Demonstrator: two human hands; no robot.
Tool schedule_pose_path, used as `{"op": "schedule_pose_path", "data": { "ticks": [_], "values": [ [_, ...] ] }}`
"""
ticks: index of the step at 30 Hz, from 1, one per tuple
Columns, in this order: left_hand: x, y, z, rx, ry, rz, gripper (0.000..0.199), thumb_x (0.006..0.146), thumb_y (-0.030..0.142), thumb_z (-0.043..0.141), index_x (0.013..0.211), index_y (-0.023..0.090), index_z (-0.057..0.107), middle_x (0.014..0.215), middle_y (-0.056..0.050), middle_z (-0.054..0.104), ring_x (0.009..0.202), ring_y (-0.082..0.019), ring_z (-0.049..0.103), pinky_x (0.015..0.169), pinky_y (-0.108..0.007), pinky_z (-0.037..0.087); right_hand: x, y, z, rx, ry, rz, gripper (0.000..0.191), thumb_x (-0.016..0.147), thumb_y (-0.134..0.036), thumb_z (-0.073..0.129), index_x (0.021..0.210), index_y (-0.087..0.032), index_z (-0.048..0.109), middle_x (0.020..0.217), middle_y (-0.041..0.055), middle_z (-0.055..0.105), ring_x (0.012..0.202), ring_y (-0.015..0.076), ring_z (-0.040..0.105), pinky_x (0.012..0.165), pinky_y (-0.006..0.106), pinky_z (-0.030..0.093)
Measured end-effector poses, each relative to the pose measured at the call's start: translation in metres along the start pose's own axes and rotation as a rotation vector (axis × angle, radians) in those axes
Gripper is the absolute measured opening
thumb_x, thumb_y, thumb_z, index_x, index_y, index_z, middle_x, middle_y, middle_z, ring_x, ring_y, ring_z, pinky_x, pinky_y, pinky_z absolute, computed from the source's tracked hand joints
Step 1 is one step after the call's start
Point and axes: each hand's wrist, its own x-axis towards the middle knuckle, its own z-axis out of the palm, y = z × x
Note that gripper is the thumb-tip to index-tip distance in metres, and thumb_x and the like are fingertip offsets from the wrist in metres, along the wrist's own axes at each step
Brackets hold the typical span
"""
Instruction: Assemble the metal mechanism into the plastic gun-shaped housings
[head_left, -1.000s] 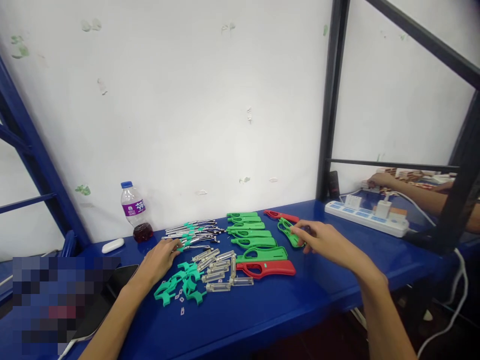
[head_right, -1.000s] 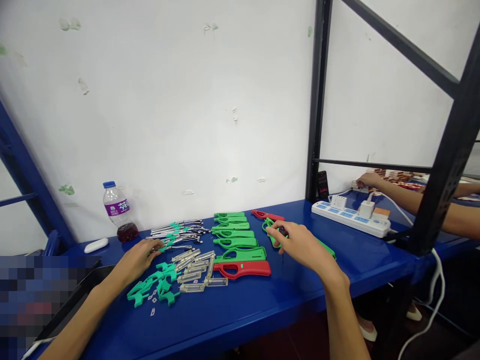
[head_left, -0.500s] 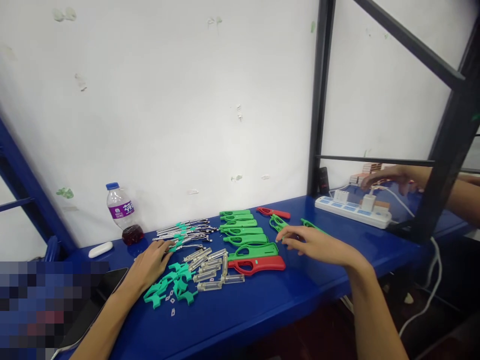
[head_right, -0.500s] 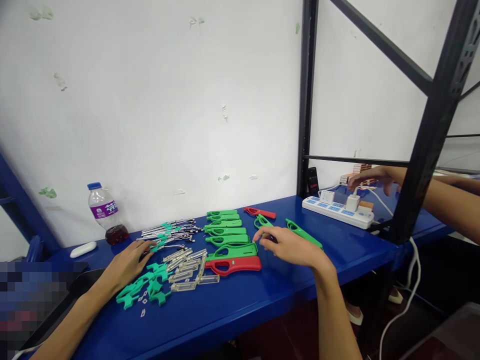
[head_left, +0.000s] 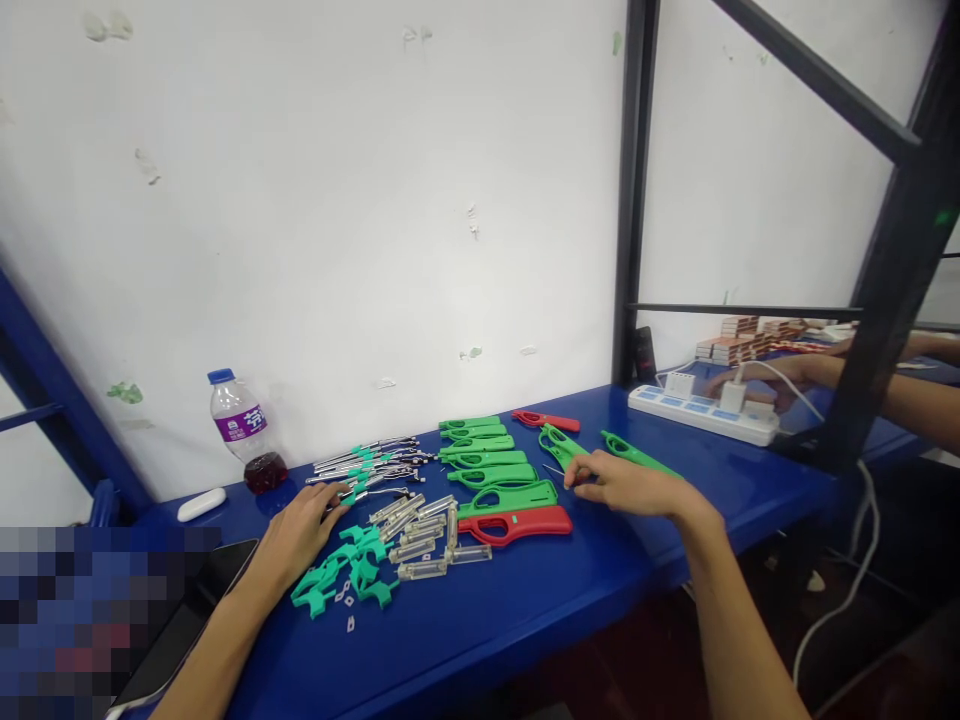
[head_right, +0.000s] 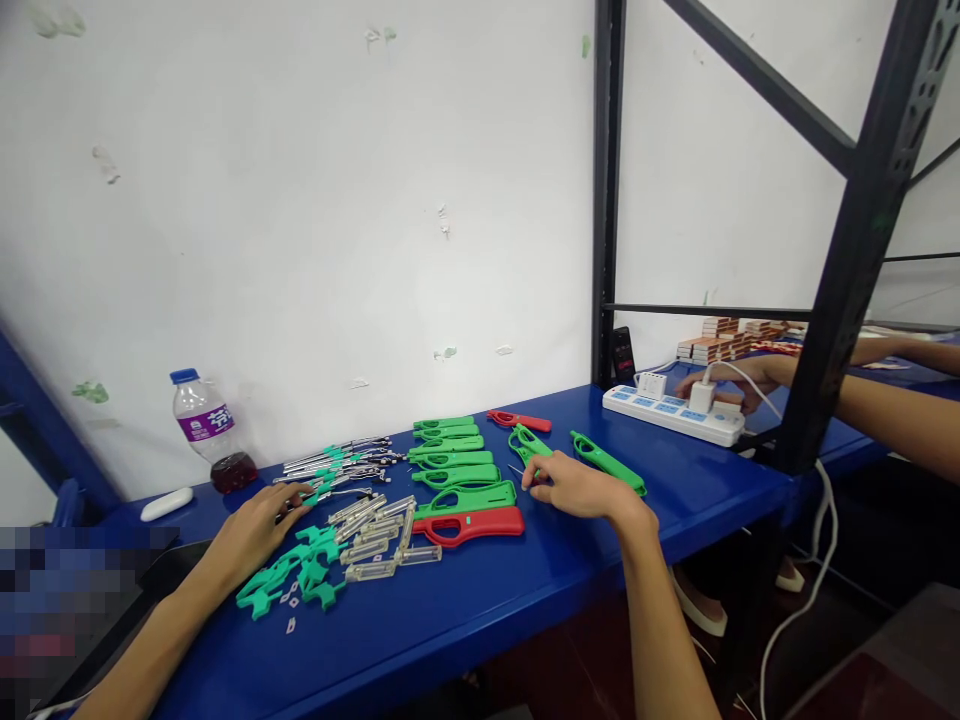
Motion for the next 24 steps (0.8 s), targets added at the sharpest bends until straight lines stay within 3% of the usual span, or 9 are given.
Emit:
{"op": "schedule_pose_path", "data": {
  "ticks": [4,6,9,11,16,24],
  "values": [
    [0.001,-0.001,0.001,-0.024,-0.004,0.008,0.027,0.103,0.035,0.061,0.125,0.018,0.065,0.11,-0.005,0.07,0.102,-0.02,0.068,0.09,-0.041,0.058,-0.008,-0.009,-0.001,-0.076,0.039,0.021,0.029,0.088,-0.031,0.067,0.115,-0.022,0.068,0.111,0.009,0.061,0.098,0.0298,0.062,0.093,0.042,0.05],
    [0.001,-0.001,0.001,-0.036,-0.005,0.011,0.027,0.103,0.035,0.061,0.124,0.018,0.065,0.109,-0.004,0.07,0.102,-0.02,0.068,0.092,-0.041,0.058,-0.015,-0.016,-0.001,-0.069,0.012,-0.002,0.032,0.09,-0.034,0.071,0.119,-0.023,0.067,0.118,0.0089,0.063,0.106,0.03,0.062,0.095,0.039,0.049],
    [0.002,0.0,0.0,-0.044,-0.007,0.008,0.026,0.103,0.034,0.061,0.123,0.018,0.065,0.109,-0.004,0.07,0.102,-0.02,0.068,0.092,-0.042,0.058,-0.019,-0.028,0.003,-0.024,-0.108,-0.036,0.031,0.086,-0.032,0.083,0.113,-0.025,0.071,0.115,0.0038,0.068,0.11,0.0258,0.064,0.089,0.031,0.05],
    [0.002,0.001,-0.001,-0.045,-0.008,0.005,0.026,0.103,0.034,0.062,0.123,0.018,0.065,0.109,-0.004,0.07,0.102,-0.02,0.068,0.092,-0.042,0.058,-0.015,-0.034,0.007,-0.017,-0.155,-0.015,0.032,0.081,-0.026,0.088,0.109,-0.024,0.072,0.11,0.0024,0.07,0.102,0.024,0.066,0.081,0.03,0.05],
    [0.002,0.002,-0.001,-0.044,-0.014,-0.006,0.028,0.102,0.037,0.063,0.123,0.018,0.066,0.111,-0.005,0.07,0.102,-0.02,0.069,0.091,-0.042,0.059,0.002,-0.035,0.019,-0.05,-0.159,0.072,0.036,0.074,-0.015,0.091,0.101,-0.022,0.068,0.093,-0.0006,0.068,0.08,0.021,0.064,0.064,0.03,0.042],
    [0.003,0.002,0.002,-0.085,-0.014,-0.014,0.031,0.102,0.042,0.06,0.123,0.018,0.065,0.109,-0.005,0.07,0.1,-0.02,0.068,0.091,-0.042,0.057,0.009,-0.034,0.024,-0.092,-0.159,0.083,0.046,0.075,-0.015,0.092,0.111,-0.024,0.065,0.099,-0.0022,0.068,0.085,0.0202,0.065,0.066,0.029,0.043]
  ]
}}
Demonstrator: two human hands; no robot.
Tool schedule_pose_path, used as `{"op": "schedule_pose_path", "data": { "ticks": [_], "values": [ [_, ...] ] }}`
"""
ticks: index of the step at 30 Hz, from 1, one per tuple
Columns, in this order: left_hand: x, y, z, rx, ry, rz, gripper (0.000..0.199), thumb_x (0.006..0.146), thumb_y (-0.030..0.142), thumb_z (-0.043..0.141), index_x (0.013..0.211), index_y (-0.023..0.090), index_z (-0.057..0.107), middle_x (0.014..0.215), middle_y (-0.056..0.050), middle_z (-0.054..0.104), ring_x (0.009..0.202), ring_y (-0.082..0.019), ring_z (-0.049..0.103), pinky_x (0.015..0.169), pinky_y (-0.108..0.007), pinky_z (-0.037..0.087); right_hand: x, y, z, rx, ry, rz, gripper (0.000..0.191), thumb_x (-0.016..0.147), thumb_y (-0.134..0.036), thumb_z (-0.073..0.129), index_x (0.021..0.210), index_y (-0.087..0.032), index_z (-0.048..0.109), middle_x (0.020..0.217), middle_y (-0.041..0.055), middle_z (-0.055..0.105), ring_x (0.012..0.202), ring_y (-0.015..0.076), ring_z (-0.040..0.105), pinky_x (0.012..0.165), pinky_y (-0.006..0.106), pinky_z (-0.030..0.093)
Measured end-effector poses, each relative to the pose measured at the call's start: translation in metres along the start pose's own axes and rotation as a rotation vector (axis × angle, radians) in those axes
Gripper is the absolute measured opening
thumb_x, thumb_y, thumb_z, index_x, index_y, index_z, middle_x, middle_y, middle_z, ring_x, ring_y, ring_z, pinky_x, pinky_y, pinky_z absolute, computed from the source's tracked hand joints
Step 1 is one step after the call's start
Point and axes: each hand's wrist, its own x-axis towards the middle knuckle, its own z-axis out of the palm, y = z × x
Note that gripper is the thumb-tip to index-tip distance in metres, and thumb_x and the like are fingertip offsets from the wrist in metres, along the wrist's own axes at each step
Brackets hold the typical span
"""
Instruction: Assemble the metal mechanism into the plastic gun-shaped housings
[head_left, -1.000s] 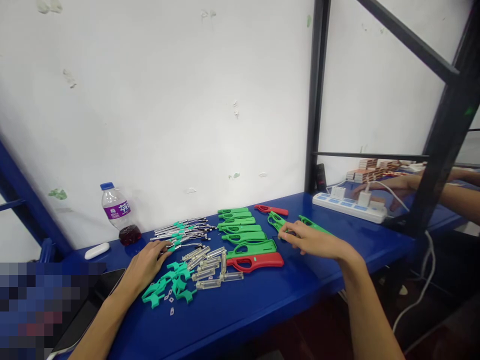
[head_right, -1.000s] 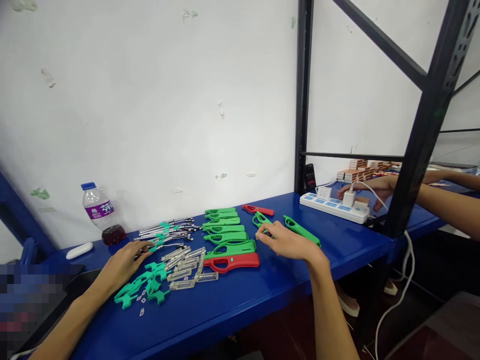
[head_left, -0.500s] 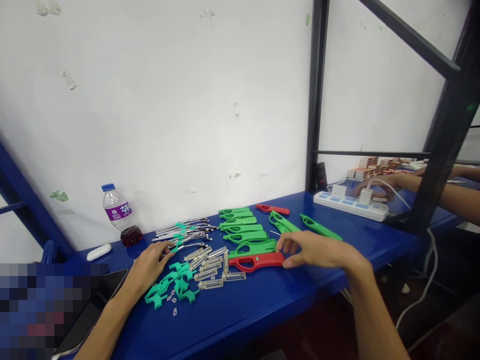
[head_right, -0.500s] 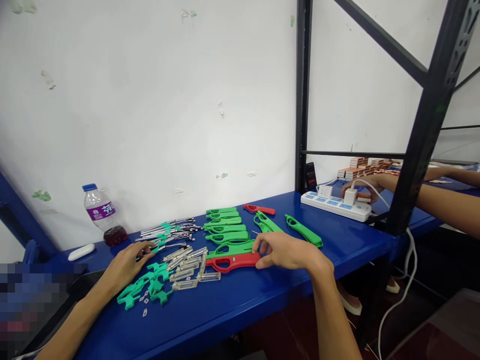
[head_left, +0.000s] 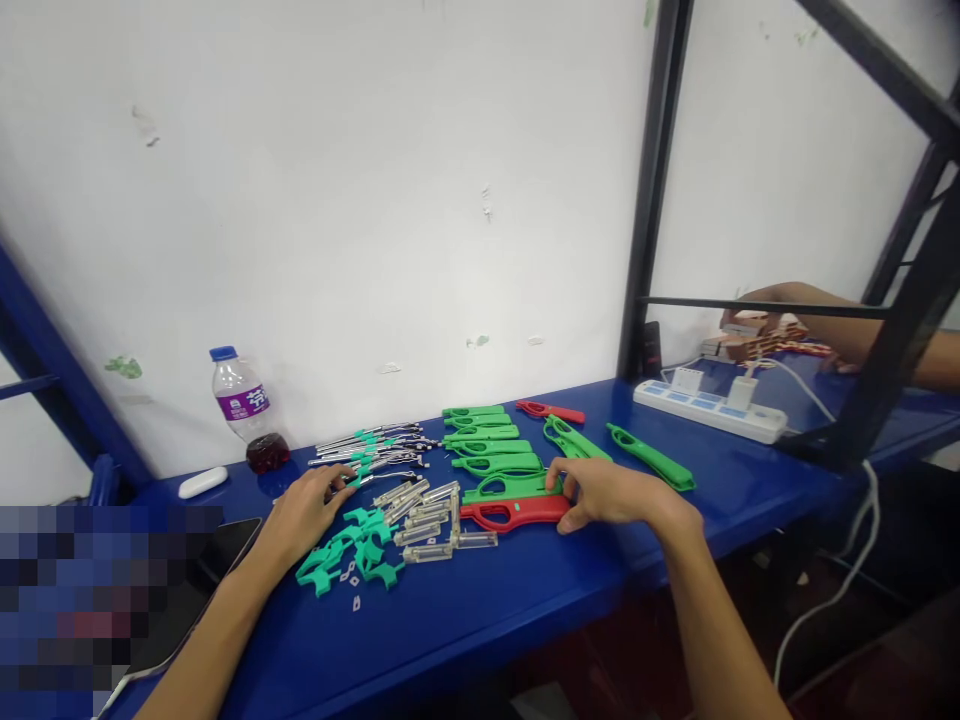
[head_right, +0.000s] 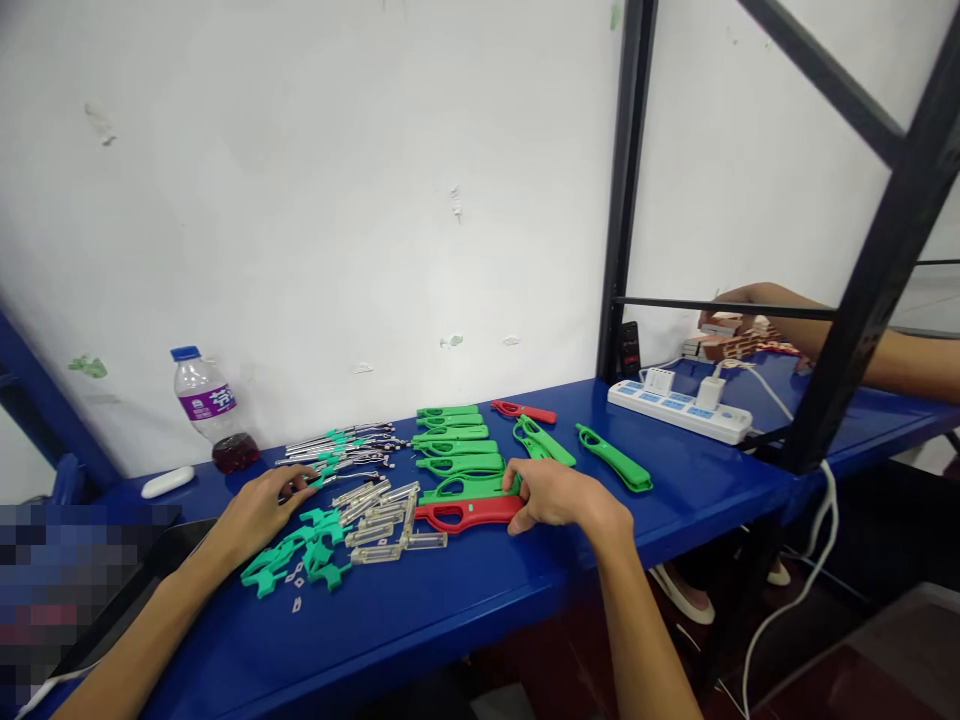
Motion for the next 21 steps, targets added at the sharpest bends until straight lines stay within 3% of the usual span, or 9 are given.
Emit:
{"op": "schedule_pose_path", "data": {
  "ticks": [11,21],
  "values": [
    [0.0,0.001,0.001,-0.04,0.065,-0.012,0.053,0.09,0.062,0.047,0.115,0.024,0.072,0.101,-0.008,0.075,0.095,-0.028,0.07,0.083,-0.038,0.054,0.003,-0.011,0.007,-0.096,0.043,0.045,0.05,0.068,-0.026,0.1,0.111,-0.023,0.073,0.108,0.0014,0.071,0.097,0.0253,0.068,0.067,0.029,0.043],
    [0.0,-0.004,0.007,0.009,0.062,-0.017,0.047,0.092,0.056,0.046,0.117,0.026,0.072,0.105,-0.009,0.074,0.104,-0.03,0.069,0.085,-0.038,0.054,-0.01,-0.003,0.001,-0.068,0.028,-0.019,0.026,0.085,-0.032,0.087,0.106,-0.024,0.074,0.11,0.0031,0.072,0.098,0.0256,0.067,0.078,0.032,0.048]
  ]
}}
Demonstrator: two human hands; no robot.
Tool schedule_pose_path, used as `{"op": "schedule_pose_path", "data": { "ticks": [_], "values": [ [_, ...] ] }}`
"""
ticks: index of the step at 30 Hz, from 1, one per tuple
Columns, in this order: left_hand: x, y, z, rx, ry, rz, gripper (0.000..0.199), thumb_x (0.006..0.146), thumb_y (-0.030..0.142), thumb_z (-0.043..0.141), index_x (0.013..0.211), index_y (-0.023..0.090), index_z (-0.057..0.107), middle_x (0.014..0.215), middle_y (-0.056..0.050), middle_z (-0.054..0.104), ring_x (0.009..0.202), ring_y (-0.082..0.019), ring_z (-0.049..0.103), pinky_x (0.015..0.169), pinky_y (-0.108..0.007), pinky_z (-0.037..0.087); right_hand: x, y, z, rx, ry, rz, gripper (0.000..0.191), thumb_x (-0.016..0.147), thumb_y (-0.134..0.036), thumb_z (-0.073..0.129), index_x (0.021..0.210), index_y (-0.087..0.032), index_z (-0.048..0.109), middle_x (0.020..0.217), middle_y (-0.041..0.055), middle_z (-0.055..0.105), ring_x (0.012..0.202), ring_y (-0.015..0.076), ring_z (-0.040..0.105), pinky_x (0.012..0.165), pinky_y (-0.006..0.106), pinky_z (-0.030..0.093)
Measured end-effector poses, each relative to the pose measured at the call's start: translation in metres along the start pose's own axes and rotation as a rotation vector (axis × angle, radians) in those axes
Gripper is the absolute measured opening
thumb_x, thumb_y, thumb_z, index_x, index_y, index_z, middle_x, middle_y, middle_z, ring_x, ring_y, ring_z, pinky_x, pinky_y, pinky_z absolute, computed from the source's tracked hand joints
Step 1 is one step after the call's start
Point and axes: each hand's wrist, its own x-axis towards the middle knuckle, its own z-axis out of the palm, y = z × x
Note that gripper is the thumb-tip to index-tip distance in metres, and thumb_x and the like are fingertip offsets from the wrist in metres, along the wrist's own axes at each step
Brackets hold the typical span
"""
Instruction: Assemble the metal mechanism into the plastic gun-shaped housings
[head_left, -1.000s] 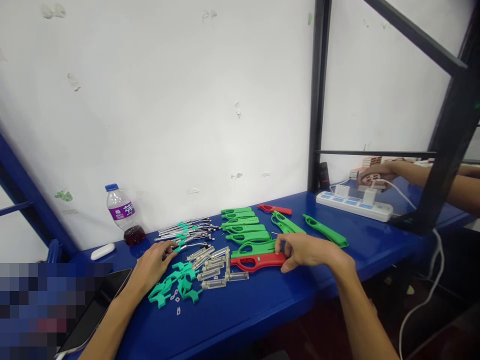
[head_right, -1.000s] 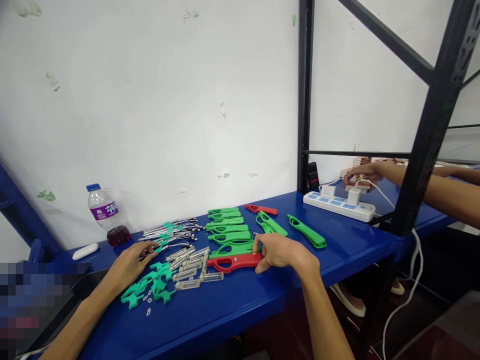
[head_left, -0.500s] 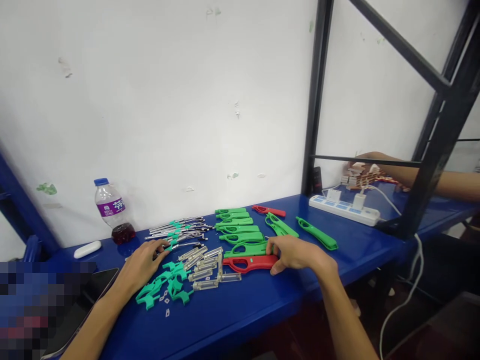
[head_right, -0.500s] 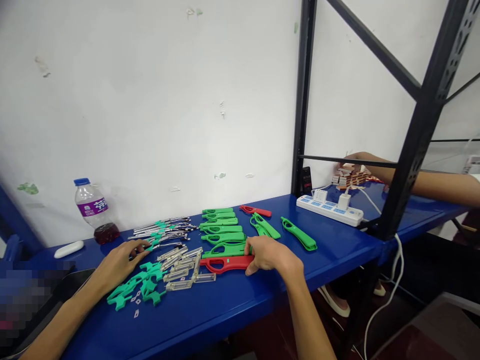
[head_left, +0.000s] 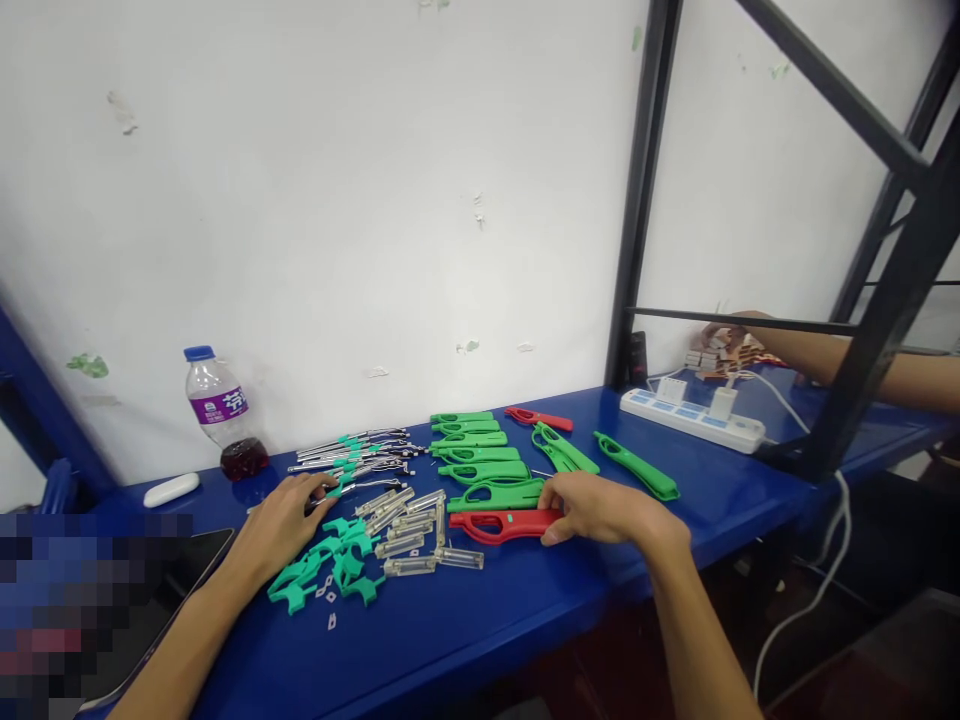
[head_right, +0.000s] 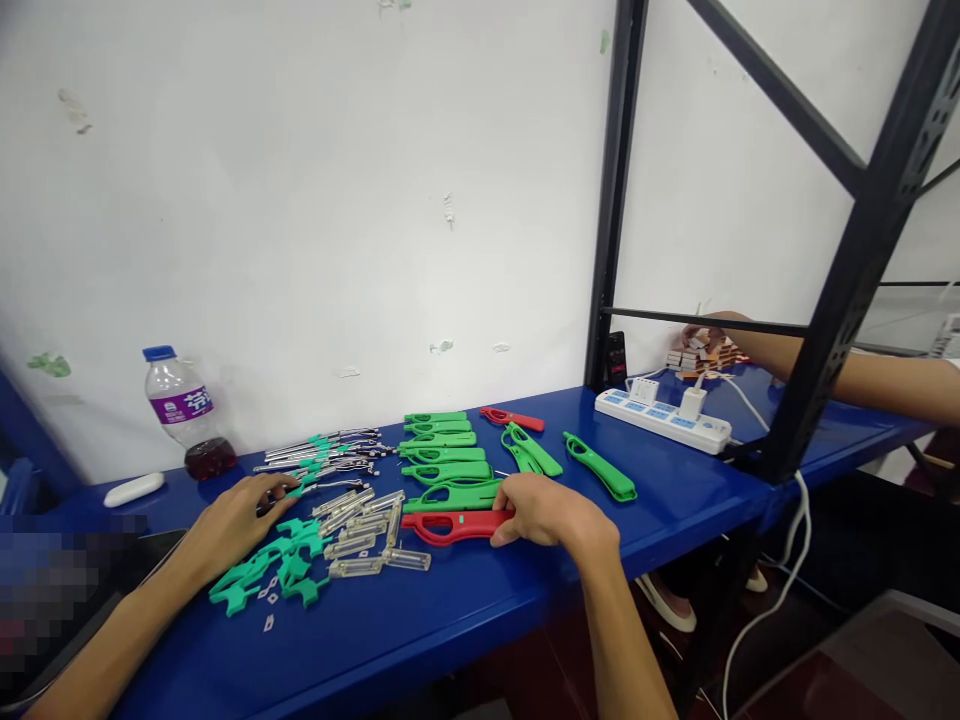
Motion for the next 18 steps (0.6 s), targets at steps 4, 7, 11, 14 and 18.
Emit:
{"op": "schedule_pose_path", "data": {
  "ticks": [4,7,11,14,18],
  "values": [
    [0.0,-0.001,0.001,0.008,-0.004,0.0,0.047,0.093,0.056,0.046,0.117,0.026,0.073,0.11,-0.01,0.074,0.108,-0.031,0.068,0.087,-0.04,0.054,-0.016,0.004,-0.009,0.013,0.013,-0.026,0.023,0.096,-0.04,0.076,0.11,-0.024,0.071,0.111,0.0056,0.072,0.1,0.0259,0.066,0.081,0.034,0.049],
    [0.0,-0.001,0.001,0.021,-0.011,0.004,0.044,0.095,0.053,0.046,0.114,0.025,0.074,0.116,-0.01,0.074,0.113,-0.031,0.067,0.093,-0.042,0.053,-0.03,0.0,-0.014,0.008,0.01,-0.059,0.024,0.099,-0.043,0.071,0.113,-0.023,0.07,0.112,0.0059,0.07,0.102,0.0268,0.065,0.084,0.035,0.049],
    [-0.001,0.0,0.0,0.043,-0.031,0.01,0.034,0.099,0.046,0.053,0.115,0.022,0.072,0.119,-0.009,0.072,0.115,-0.027,0.066,0.097,-0.044,0.053,-0.044,-0.02,-0.008,0.002,-0.046,-0.159,0.023,0.099,-0.046,0.072,0.111,-0.026,0.07,0.11,0.0024,0.071,0.1,0.0255,0.065,0.084,0.034,0.047],
    [-0.002,0.002,-0.002,0.062,-0.043,0.008,0.029,0.102,0.042,0.059,0.117,0.019,0.069,0.121,-0.008,0.07,0.113,-0.024,0.066,0.097,-0.045,0.055,-0.047,-0.042,0.005,-0.04,-0.134,-0.242,0.023,0.1,-0.047,0.071,0.108,-0.025,0.072,0.11,0.0021,0.071,0.103,0.0261,0.064,0.082,0.033,0.045],
    [-0.003,0.003,-0.003,0.081,-0.048,0.013,0.028,0.103,0.041,0.061,0.119,0.019,0.067,0.119,-0.007,0.07,0.111,-0.022,0.067,0.097,-0.045,0.057,-0.04,-0.064,0.02,-0.138,-0.202,-0.248,0.021,0.101,-0.044,0.073,0.108,-0.023,0.073,0.11,0.0034,0.07,0.108,0.0274,0.063,0.081,0.033,0.043]
  ]
}}
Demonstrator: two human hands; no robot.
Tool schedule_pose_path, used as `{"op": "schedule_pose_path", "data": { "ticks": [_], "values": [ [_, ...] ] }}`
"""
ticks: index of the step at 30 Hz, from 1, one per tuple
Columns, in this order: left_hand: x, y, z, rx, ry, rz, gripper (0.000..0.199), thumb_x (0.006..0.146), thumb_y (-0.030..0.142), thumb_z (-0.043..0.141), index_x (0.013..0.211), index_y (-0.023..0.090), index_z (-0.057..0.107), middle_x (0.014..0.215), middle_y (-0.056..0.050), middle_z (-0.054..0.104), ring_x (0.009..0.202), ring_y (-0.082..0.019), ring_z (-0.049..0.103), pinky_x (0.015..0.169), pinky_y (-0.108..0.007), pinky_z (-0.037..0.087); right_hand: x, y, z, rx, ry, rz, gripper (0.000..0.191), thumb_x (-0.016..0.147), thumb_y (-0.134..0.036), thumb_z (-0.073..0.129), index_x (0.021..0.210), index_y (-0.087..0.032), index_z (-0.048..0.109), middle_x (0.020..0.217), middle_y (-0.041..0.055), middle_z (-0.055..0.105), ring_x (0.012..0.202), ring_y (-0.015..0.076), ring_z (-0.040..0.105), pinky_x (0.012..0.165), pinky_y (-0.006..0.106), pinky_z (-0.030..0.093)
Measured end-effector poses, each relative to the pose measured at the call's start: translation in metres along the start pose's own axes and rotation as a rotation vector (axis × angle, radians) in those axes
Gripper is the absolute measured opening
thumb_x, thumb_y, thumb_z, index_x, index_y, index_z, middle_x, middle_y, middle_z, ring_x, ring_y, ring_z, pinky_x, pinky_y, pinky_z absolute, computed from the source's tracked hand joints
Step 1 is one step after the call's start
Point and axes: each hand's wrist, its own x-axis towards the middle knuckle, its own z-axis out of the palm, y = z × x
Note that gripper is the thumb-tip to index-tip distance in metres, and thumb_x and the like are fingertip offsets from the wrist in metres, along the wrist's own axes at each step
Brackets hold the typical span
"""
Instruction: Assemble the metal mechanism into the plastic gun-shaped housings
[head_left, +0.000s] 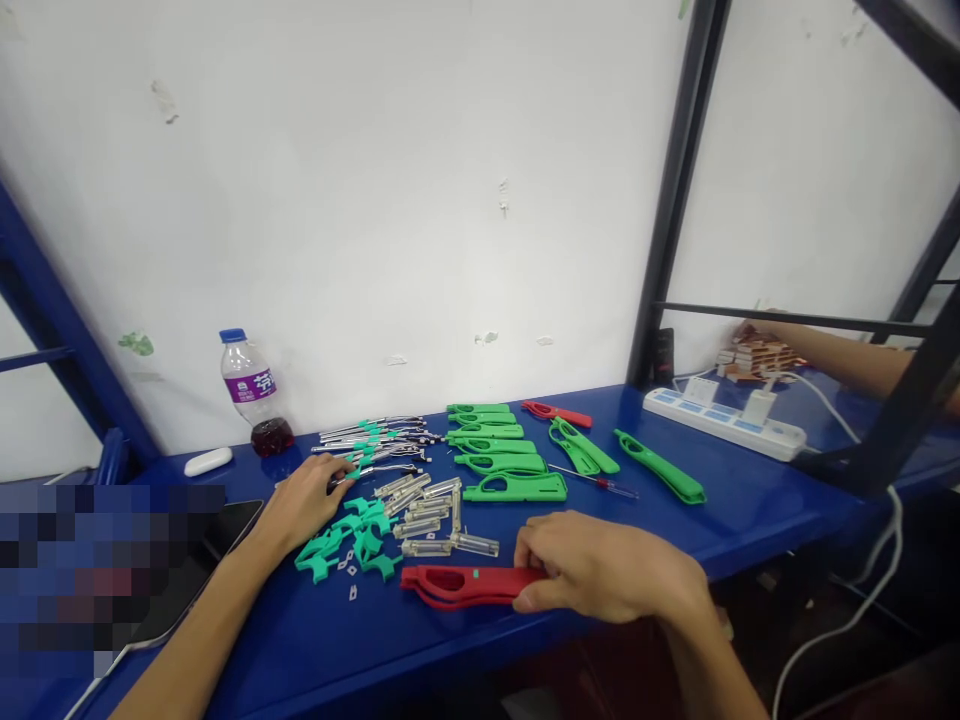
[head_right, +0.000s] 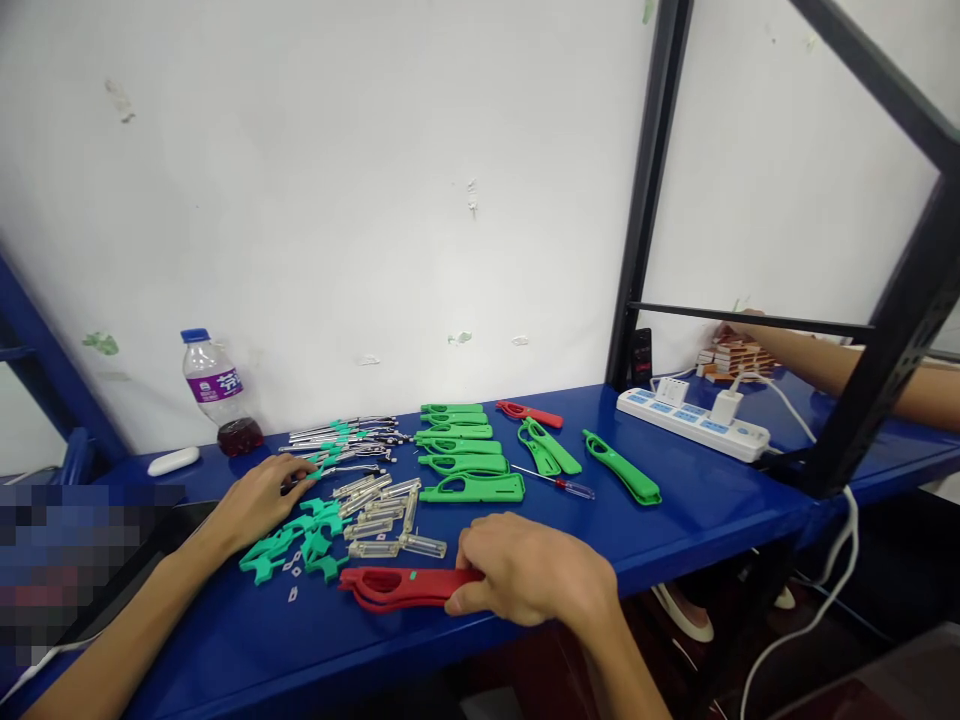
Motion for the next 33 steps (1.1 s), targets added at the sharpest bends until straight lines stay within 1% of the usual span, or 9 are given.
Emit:
{"op": "schedule_pose_path", "data": {
  "ticks": [6,9,12,15,19,23,26,30,33],
  "values": [
    [-0.002,0.007,-0.007,0.037,0.01,0.002,0.026,0.102,0.037,0.064,0.119,0.018,0.067,0.122,-0.007,0.068,0.114,-0.023,0.066,0.096,-0.045,0.058,0.017,-0.005,0.005,0.042,0.01,0.012,0.028,0.086,-0.038,0.091,0.103,-0.025,0.073,0.103,0.0008,0.069,0.102,0.0257,0.063,0.072,0.03,0.041],
    [-0.004,0.012,-0.011,0.054,0.018,-0.007,0.027,0.101,0.037,0.064,0.121,0.018,0.066,0.123,-0.008,0.068,0.113,-0.023,0.066,0.093,-0.044,0.06,0.016,-0.003,0.003,0.076,0.035,0.024,0.026,0.088,-0.04,0.088,0.103,-0.026,0.072,0.101,-0.0001,0.069,0.094,0.023,0.064,0.068,0.029,0.04],
    [-0.005,0.015,-0.014,0.064,0.028,-0.01,0.028,0.101,0.037,0.065,0.123,0.018,0.066,0.124,-0.008,0.067,0.113,-0.023,0.066,0.092,-0.043,0.06,0.01,0.003,-0.001,0.088,0.069,0.047,0.024,0.093,-0.043,0.082,0.107,-0.027,0.071,0.106,0.0004,0.069,0.094,0.0226,0.064,0.071,0.029,0.043],
    [-0.005,0.016,-0.016,0.078,0.043,-0.01,0.029,0.101,0.037,0.064,0.123,0.018,0.065,0.123,-0.007,0.067,0.111,-0.022,0.067,0.091,-0.043,0.06,0.001,0.018,-0.008,0.11,0.118,0.096,0.023,0.093,-0.042,0.077,0.108,-0.027,0.071,0.109,0.0024,0.07,0.097,0.0247,0.065,0.077,0.032,0.046],
    [-0.005,0.015,-0.016,0.101,0.079,-0.015,0.03,0.101,0.037,0.064,0.125,0.019,0.064,0.123,-0.008,0.066,0.11,-0.022,0.066,0.09,-0.042,0.06,-0.012,0.054,-0.018,0.142,0.173,0.168,0.031,0.086,-0.046,0.075,0.11,-0.028,0.072,0.112,0.0059,0.072,0.102,0.0301,0.066,0.086,0.036,0.05],
    [-0.003,0.015,-0.015,0.12,0.122,-0.024,0.031,0.101,0.036,0.064,0.127,0.019,0.063,0.124,-0.008,0.066,0.111,-0.023,0.066,0.089,-0.042,0.06,-0.014,0.087,-0.024,0.149,0.172,0.216,0.029,0.077,-0.049,0.077,0.097,-0.028,0.074,0.107,0.006,0.075,0.099,0.0321,0.068,0.084,0.038,0.051],
    [-0.003,0.015,-0.016,0.135,0.147,-0.022,0.029,0.102,0.035,0.063,0.126,0.019,0.063,0.124,-0.008,0.066,0.11,-0.022,0.066,0.088,-0.04,0.06,-0.007,0.103,-0.024,0.156,0.167,0.257,0.028,0.072,-0.045,0.079,0.093,-0.028,0.074,0.106,0.0065,0.075,0.097,0.0318,0.069,0.082,0.038,0.052],
    [-0.004,0.015,-0.018,0.161,0.188,-0.006,0.027,0.102,0.033,0.063,0.125,0.019,0.064,0.119,-0.007,0.067,0.108,-0.021,0.066,0.085,-0.038,0.06,0.005,0.112,-0.022,0.172,0.179,0.267,0.042,0.072,-0.046,0.081,0.108,-0.027,0.072,0.113,0.0078,0.074,0.1,0.0305,0.071,0.085,0.036,0.053],
    [-0.004,0.013,-0.019,0.182,0.239,0.027,0.024,0.102,0.033,0.063,0.122,0.019,0.066,0.117,-0.006,0.068,0.107,-0.021,0.066,0.091,-0.041,0.059,0.008,0.115,-0.021,0.162,0.208,0.275,0.046,0.083,-0.055,0.073,0.118,-0.025,0.068,0.117,0.0089,0.073,0.099,0.0296,0.072,0.084,0.036,0.054]
  ]
}}
